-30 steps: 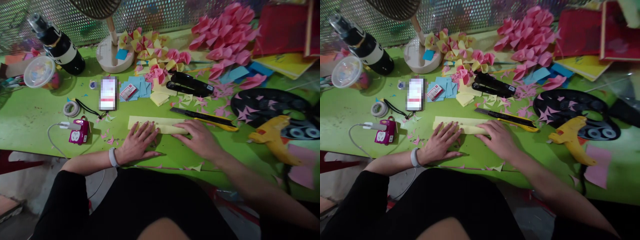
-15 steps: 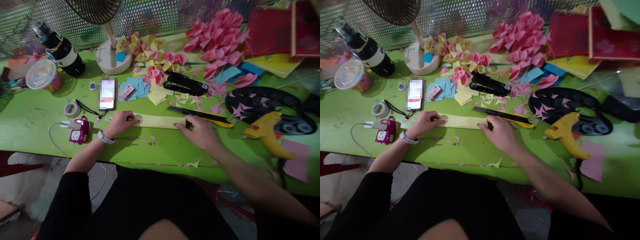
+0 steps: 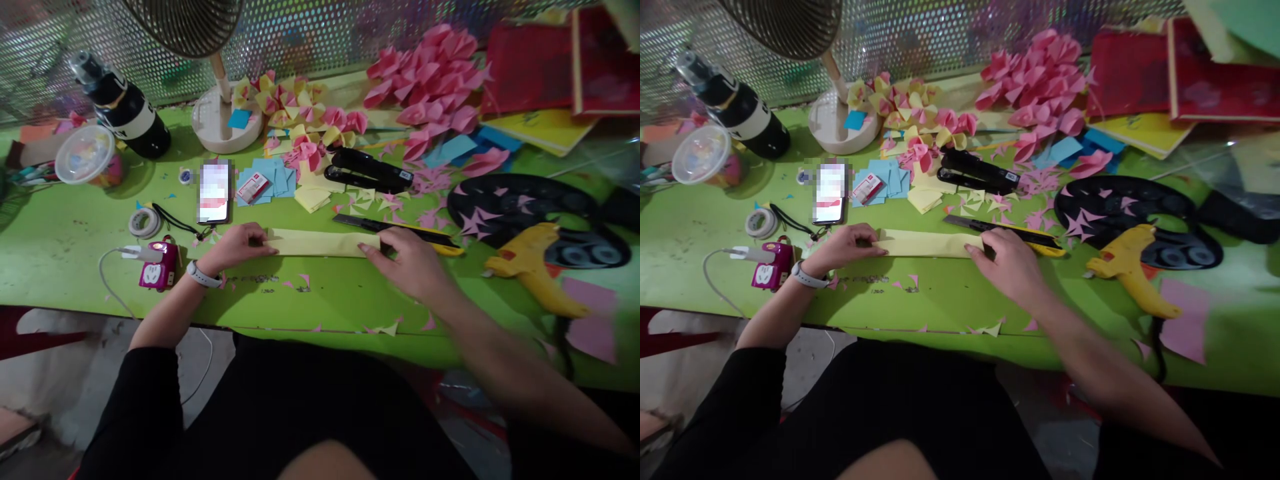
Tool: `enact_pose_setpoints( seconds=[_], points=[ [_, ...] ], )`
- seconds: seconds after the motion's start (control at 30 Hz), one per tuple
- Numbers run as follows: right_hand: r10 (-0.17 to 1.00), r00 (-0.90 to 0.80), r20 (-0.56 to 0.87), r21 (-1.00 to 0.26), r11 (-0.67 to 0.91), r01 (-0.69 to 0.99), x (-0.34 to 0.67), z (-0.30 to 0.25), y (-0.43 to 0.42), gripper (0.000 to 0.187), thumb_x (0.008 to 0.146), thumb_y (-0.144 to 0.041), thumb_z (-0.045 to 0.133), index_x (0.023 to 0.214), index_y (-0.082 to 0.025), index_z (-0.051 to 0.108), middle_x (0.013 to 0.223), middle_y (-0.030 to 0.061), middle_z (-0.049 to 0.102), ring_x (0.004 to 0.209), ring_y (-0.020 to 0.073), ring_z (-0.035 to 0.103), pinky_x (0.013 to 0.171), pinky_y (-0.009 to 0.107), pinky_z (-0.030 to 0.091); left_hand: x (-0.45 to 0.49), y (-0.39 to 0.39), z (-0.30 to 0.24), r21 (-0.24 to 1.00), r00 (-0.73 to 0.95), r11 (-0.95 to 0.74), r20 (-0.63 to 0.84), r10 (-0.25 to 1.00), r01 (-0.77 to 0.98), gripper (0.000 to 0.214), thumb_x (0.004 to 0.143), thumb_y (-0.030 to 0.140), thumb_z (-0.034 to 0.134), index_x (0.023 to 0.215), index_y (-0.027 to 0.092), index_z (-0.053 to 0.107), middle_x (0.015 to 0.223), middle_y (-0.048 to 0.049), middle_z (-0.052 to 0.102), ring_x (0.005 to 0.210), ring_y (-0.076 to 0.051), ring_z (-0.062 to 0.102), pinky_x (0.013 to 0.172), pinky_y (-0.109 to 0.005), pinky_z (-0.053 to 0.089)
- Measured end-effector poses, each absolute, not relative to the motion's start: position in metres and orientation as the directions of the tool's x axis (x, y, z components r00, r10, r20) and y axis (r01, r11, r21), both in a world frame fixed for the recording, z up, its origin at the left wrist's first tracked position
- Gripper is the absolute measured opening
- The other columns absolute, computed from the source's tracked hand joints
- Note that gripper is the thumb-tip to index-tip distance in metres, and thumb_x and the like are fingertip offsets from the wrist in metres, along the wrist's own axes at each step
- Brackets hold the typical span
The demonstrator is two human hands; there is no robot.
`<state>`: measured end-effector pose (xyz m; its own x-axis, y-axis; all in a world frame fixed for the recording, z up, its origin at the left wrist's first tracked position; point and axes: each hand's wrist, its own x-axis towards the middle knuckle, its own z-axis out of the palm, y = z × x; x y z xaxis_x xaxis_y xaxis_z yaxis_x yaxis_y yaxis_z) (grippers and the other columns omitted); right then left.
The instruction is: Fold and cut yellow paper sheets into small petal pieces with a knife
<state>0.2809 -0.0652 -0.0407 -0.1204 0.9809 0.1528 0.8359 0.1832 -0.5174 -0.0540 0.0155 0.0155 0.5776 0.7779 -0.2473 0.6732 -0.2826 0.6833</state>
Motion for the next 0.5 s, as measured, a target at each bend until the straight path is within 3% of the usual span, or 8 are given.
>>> enact_pose_setpoints(
  seconds=[0.13, 0.5],
  points=[
    [0.984, -0.140, 0.113, -0.489, 0.178, 0.854, 0.285, -0.040, -0.067, 0.041, 0.098, -0.051, 0.049, 0.066, -0.026, 0.043, 0.076, 0.0058, 0.058, 0.075, 0.0242, 0.057, 0.063, 0.036, 0.041, -0.051, 0.012, 0.017, 0.669, 0.518, -0.208, -0.305, 0.799, 0.714, 0.033, 0.089, 0.044, 0.067, 0.071, 0.017, 0.060, 0.062, 0.0022, 0.055, 0.054, -0.009, 0.044, 0.054, -0.024, 0.030],
    [0.978, -0.200, 0.059, -0.408, 0.207, 0.889, 0.290, -0.036, -0.074, 0.035, 0.098, -0.048, 0.049, 0.075, -0.024, 0.059, 0.087, 0.0083, 0.065, 0.083, 0.0267, 0.061, 0.068, 0.040, 0.046, -0.048, 0.005, 0.005, 0.661, 0.471, -0.197, -0.265, 0.842, 0.724, 0.029, 0.087, 0.043, 0.070, 0.074, 0.017, 0.063, 0.068, -0.0018, 0.067, 0.056, -0.010, 0.053, 0.052, -0.022, 0.037]
  ],
)
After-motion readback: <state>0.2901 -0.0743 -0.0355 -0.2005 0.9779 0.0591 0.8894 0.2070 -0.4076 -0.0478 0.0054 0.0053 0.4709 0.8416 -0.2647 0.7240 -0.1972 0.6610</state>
